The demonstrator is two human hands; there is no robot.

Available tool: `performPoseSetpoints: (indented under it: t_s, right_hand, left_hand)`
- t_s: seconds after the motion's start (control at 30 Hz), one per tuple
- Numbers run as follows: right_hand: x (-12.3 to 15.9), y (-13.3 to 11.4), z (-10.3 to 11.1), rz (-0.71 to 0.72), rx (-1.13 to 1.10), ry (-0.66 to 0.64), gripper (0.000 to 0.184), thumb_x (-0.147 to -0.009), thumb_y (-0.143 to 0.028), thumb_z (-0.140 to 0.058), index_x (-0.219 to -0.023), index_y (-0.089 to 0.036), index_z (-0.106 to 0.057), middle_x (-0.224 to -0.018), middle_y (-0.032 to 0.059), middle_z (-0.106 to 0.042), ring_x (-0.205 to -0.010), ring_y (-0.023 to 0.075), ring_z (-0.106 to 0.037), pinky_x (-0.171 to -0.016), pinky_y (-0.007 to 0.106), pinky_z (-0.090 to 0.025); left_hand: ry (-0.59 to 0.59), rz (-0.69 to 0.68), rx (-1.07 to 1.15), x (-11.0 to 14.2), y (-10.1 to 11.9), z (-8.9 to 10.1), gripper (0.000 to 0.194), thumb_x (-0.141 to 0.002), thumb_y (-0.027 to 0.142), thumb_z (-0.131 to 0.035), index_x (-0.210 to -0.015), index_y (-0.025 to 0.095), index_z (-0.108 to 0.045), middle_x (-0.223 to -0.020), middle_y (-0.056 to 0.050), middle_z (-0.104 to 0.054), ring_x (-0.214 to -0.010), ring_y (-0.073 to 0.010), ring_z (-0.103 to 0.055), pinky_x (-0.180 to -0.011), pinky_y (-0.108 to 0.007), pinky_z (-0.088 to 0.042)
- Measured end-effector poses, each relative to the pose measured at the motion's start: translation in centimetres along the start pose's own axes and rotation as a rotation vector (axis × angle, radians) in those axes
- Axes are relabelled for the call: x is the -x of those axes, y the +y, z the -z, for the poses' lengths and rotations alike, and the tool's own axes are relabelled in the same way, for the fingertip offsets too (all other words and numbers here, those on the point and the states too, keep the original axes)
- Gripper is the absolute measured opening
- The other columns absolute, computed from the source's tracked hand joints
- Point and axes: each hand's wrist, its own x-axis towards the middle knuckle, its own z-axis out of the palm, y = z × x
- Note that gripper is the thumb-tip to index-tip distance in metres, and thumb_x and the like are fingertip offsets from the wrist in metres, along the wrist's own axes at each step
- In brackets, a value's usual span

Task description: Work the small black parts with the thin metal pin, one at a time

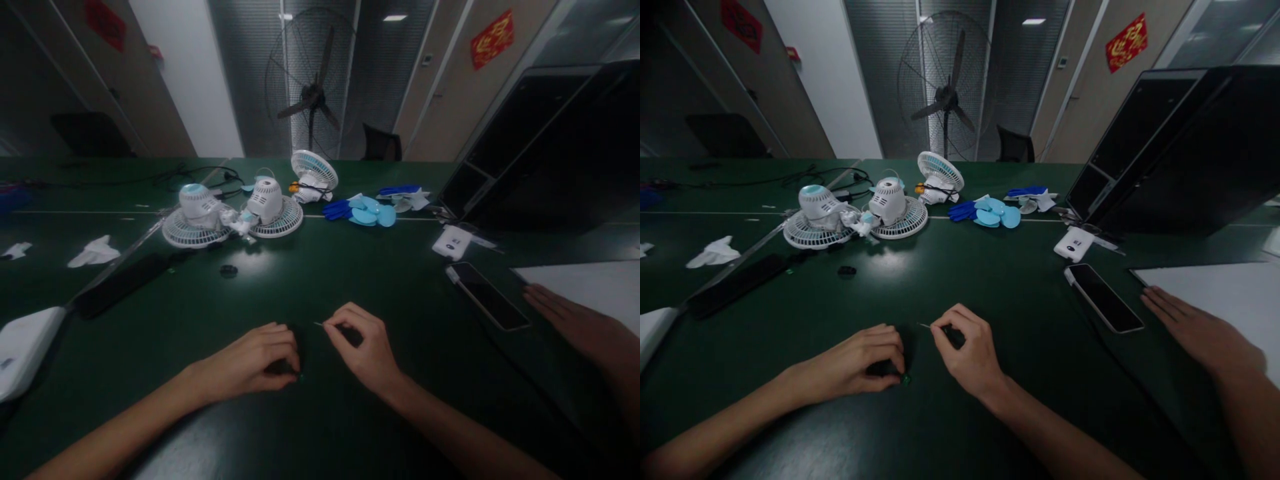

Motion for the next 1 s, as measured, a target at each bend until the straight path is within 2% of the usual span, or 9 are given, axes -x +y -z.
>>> performPoseSetpoints:
  t_s: [0.1, 0.17, 0.23, 0.37, 0.47, 0.83, 1.0]
  right_hand:
    - [0.1, 0.1, 0.1, -0.014, -0.003, -0.015, 0.013, -0.098, -0.019, -0.066, -0.088, -0.021, -0.074, -0.088, 0.0029, -0.068, -0.078, 0.0183, -0.065, -0.067, 0.031, -0.049]
    - [0.2, 0.2, 0.1, -0.024, -0.008, -0.026, 0.013, -0.099, -0.020, -0.066, -0.089, -0.021, -0.074, -0.089, 0.0030, -0.068, -0.079, 0.0182, -0.065, -0.068, 0.031, -0.050]
    - [0.2, 0.2, 0.1, -0.028, -0.015, -0.037, 0.013, -0.100, -0.020, -0.065, -0.090, -0.021, -0.073, -0.090, 0.0031, -0.068, -0.079, 0.0181, -0.065, -0.067, 0.031, -0.051]
    - [0.1, 0.2, 0.0, -0.039, -0.025, -0.046, 0.014, -0.100, -0.020, -0.065, -0.090, -0.020, -0.073, -0.090, 0.0034, -0.068, -0.080, 0.0182, -0.066, -0.069, 0.031, -0.052]
    - [0.1, 0.2, 0.1, -0.047, -0.035, -0.058, 0.014, -0.100, -0.020, -0.064, -0.090, -0.020, -0.073, -0.091, 0.0038, -0.068, -0.081, 0.0182, -0.066, -0.068, 0.030, -0.052]
    - [0.0, 0.1, 0.1, -0.042, -0.021, -0.054, 0.013, -0.100, -0.019, -0.065, -0.090, -0.021, -0.073, -0.090, 0.0029, -0.067, -0.080, 0.0176, -0.065, -0.069, 0.030, -0.051]
    - [0.0, 0.2, 0.0, -0.050, -0.032, -0.067, 0.012, -0.100, -0.020, -0.065, -0.091, -0.020, -0.073, -0.091, 0.0033, -0.067, -0.080, 0.0179, -0.065, -0.068, 0.030, -0.051]
  left_hand:
    - [0.065, 0.043, 0.002, 0.3, -2.0, 0.8, 0.008, -0.098, 0.025, -0.072, -0.105, 0.022, -0.070, -0.103, -0.004, -0.069, -0.100, -0.0204, -0.064, -0.095, -0.035, -0.046]
    - [0.155, 0.099, 0.008, 1.1, -4.4, 2.4, 0.009, -0.099, 0.029, -0.069, -0.104, 0.021, -0.070, -0.105, -0.005, -0.068, -0.099, -0.0205, -0.064, -0.093, -0.035, -0.049]
    - [0.293, 0.172, 0.007, 2.7, -7.3, 4.6, 0.015, -0.101, 0.035, -0.066, -0.104, 0.021, -0.070, -0.105, -0.006, -0.068, -0.096, -0.0203, -0.064, -0.085, -0.032, -0.052]
    - [0.538, 0.356, -0.112, 6.8, -12.7, 8.9, 0.027, -0.097, 0.045, -0.071, -0.108, 0.020, -0.071, -0.111, -0.007, -0.069, -0.100, -0.0229, -0.065, -0.087, -0.034, -0.053]
    - [0.570, 0.429, -0.206, 8.8, -14.9, 10.5, 0.035, -0.095, 0.052, -0.071, -0.108, 0.021, -0.072, -0.112, -0.007, -0.071, -0.101, -0.0245, -0.066, -0.086, -0.035, -0.053]
    - [0.532, 0.498, -0.308, 7.9, -14.8, 11.2, 0.045, -0.094, 0.063, -0.066, -0.109, 0.022, -0.075, -0.111, -0.008, -0.073, -0.098, -0.0269, -0.068, -0.079, -0.034, -0.052]
    - [0.512, 0.502, -0.308, 8.4, -15.4, 11.4, 0.045, -0.094, 0.063, -0.064, -0.110, 0.022, -0.074, -0.112, -0.009, -0.072, -0.099, -0.0273, -0.067, -0.081, -0.035, -0.052]
